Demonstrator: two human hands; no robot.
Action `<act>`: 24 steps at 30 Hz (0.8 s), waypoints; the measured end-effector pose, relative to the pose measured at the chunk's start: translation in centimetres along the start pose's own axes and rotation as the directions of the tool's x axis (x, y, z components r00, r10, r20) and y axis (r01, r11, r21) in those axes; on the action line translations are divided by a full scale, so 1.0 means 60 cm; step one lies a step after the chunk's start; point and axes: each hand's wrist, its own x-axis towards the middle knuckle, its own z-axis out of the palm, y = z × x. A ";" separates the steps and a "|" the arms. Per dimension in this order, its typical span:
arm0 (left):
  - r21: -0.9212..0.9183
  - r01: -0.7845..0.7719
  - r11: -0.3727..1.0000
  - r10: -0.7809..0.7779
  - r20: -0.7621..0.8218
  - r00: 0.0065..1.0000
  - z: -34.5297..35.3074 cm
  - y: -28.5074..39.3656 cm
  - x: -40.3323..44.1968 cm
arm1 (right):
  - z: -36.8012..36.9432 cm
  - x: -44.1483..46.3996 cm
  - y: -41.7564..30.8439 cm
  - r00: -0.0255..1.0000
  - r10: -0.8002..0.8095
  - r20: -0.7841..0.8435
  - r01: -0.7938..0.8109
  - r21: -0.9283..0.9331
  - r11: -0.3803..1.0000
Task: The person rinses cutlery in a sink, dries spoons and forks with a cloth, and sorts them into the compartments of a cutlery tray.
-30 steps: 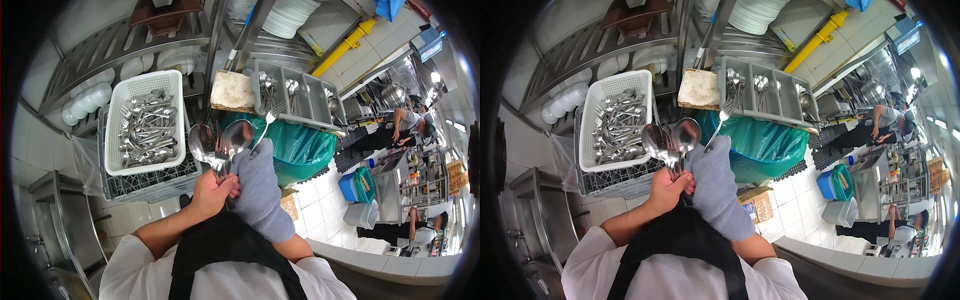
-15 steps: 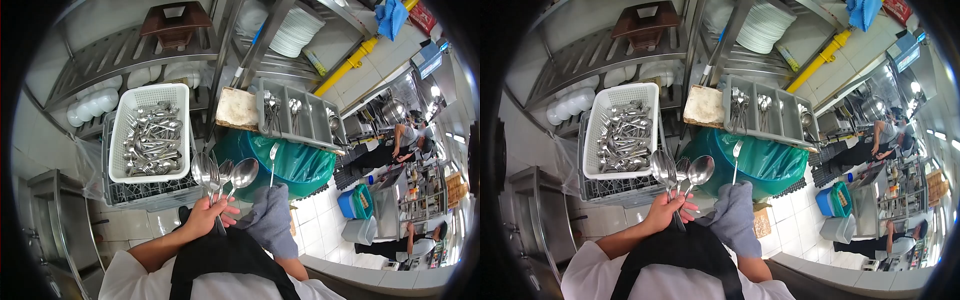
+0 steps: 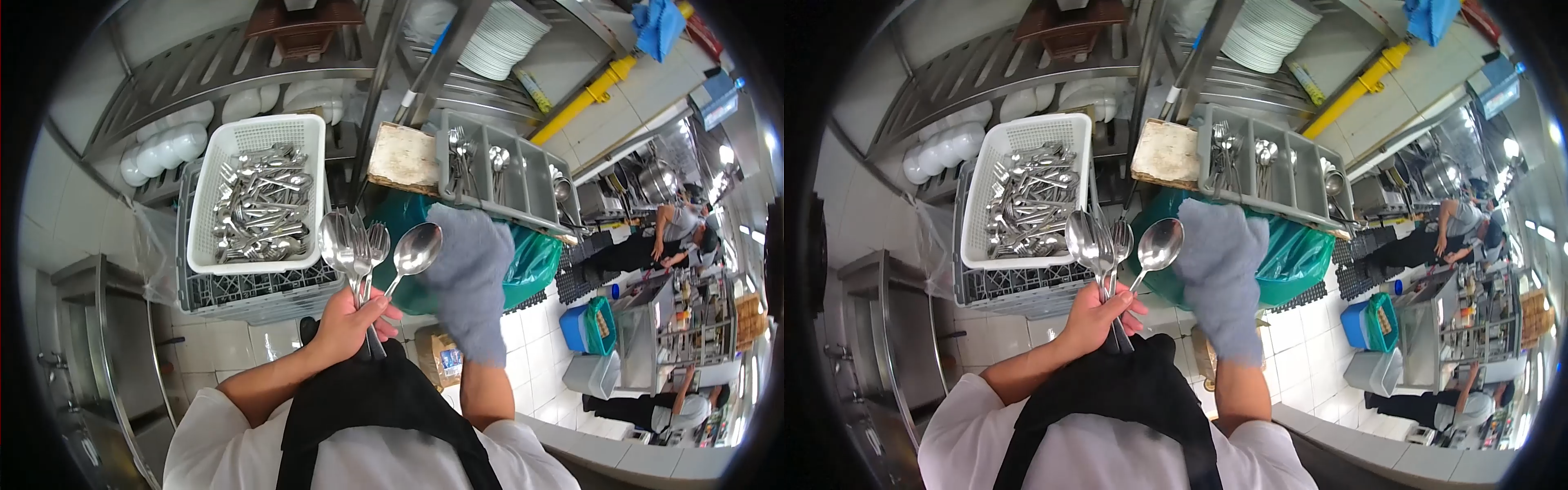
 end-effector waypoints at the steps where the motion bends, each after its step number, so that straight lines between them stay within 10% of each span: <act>1: 0.024 -0.021 0.999 0.021 0.003 1.000 0.000 0.001 0.003 | 0.006 -0.003 -0.008 1.000 -0.011 0.007 0.011 0.005 1.000; 8: 0.146 -0.119 0.982 0.124 -0.021 0.992 0.018 -0.017 0.010 | 0.043 -0.101 -0.076 0.961 0.049 0.273 -0.143 0.335 0.931; 10: 0.212 -0.049 0.976 0.048 0.007 0.999 0.017 -0.002 0.005 | 0.029 -0.086 -0.067 0.806 0.056 0.589 -0.543 0.698 0.466; 11: 0.212 -0.044 0.976 0.044 0.007 0.999 0.015 0.002 0.003 | 0.013 -0.076 -0.068 0.804 0.057 0.592 -0.546 0.697 0.464; 13: 0.269 -0.016 0.963 0.008 0.033 0.999 0.009 0.010 -0.002 | -0.026 -0.052 -0.073 0.962 -0.039 0.272 -0.067 0.368 0.927; 20: 0.546 0.086 0.834 -0.110 0.013 0.994 -0.038 0.072 -0.017 | 0.029 -0.041 -0.017 0.989 -0.082 0.119 0.138 -0.614 0.777; 22: 0.591 0.070 0.803 -0.104 0.024 0.994 -0.059 0.090 -0.016 | 0.055 -0.052 0.033 0.999 -0.031 -0.038 0.041 0.314 0.949; 24: 0.705 0.014 0.709 -0.082 0.062 0.995 -0.071 0.112 -0.018 | 0.020 -0.033 0.012 0.989 -0.147 0.023 0.137 0.252 0.958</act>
